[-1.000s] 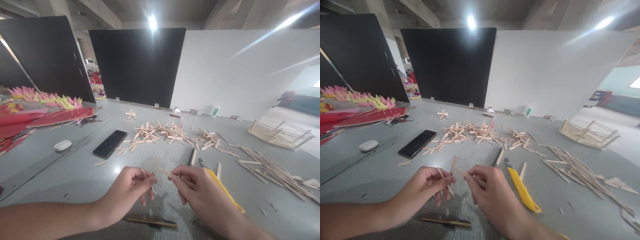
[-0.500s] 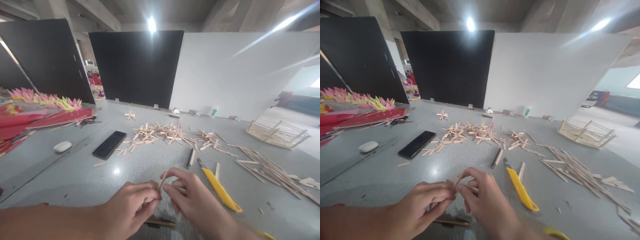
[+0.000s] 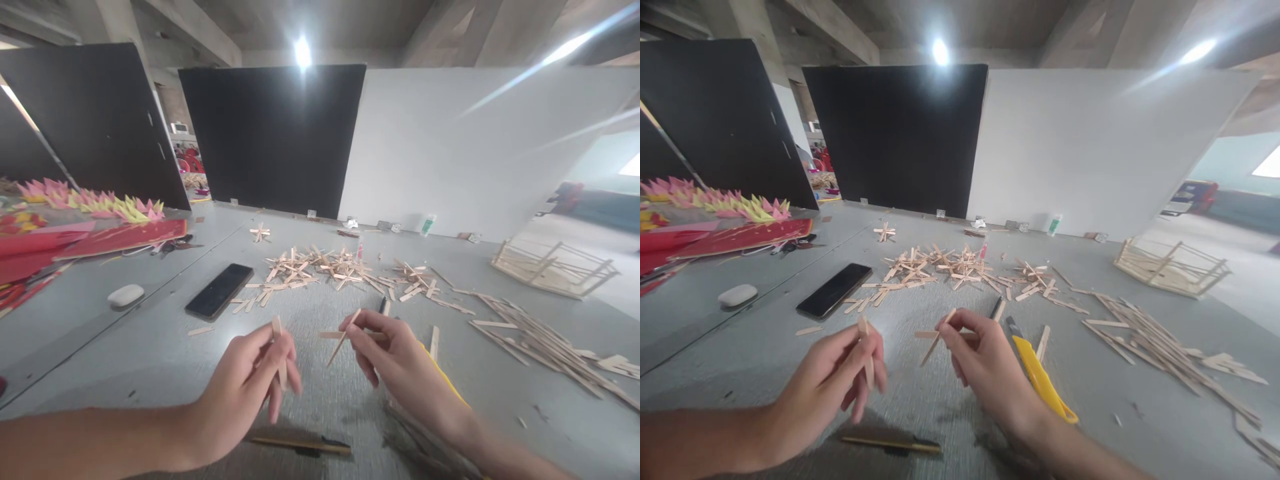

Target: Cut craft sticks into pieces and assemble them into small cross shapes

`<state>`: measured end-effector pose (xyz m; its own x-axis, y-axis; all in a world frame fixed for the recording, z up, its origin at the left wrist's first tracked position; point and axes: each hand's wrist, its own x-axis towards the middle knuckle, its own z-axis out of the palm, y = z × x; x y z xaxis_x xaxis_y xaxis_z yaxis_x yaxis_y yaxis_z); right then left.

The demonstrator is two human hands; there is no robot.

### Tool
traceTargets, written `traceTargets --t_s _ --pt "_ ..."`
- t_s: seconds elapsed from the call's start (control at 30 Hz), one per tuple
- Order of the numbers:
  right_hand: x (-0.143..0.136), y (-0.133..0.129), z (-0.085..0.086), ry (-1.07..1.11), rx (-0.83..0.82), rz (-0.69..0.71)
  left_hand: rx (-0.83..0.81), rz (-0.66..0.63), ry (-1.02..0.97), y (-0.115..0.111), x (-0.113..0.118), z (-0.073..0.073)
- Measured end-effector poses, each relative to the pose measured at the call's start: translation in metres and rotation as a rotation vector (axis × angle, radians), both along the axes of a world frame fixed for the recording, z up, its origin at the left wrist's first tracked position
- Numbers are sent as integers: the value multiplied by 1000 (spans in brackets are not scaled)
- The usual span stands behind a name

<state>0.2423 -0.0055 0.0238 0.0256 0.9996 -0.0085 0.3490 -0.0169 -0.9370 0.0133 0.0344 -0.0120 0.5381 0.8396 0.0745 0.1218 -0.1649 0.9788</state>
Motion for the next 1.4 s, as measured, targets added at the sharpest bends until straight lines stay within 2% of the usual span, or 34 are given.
traceTargets --t_s 0.1,0.3,0.5,0.7,0.83,1.03,1.27,1.4 --pt "0 2 -1 -19 -95 38 -146 43 -4 4 7 2" --pt "-7 -3 -3 83 -182 184 -200 -101 49 1 7 -2" --pt "-10 -8 -10 188 -234 292 -31 -81 80 -1 6 3" --pt "-13 -13 -14 190 -241 389 99 -127 57 3 8 4" --pt "-12 -13 -20 267 -219 441 124 -139 48 3 8 7" --pt "-11 -14 -34 394 -248 474 168 -106 82 1 7 7" --pt "-20 -19 -30 495 -264 422 187 -134 29 2 8 6" --pt "-23 -21 -30 472 -244 352 208 -164 32 1 7 7"
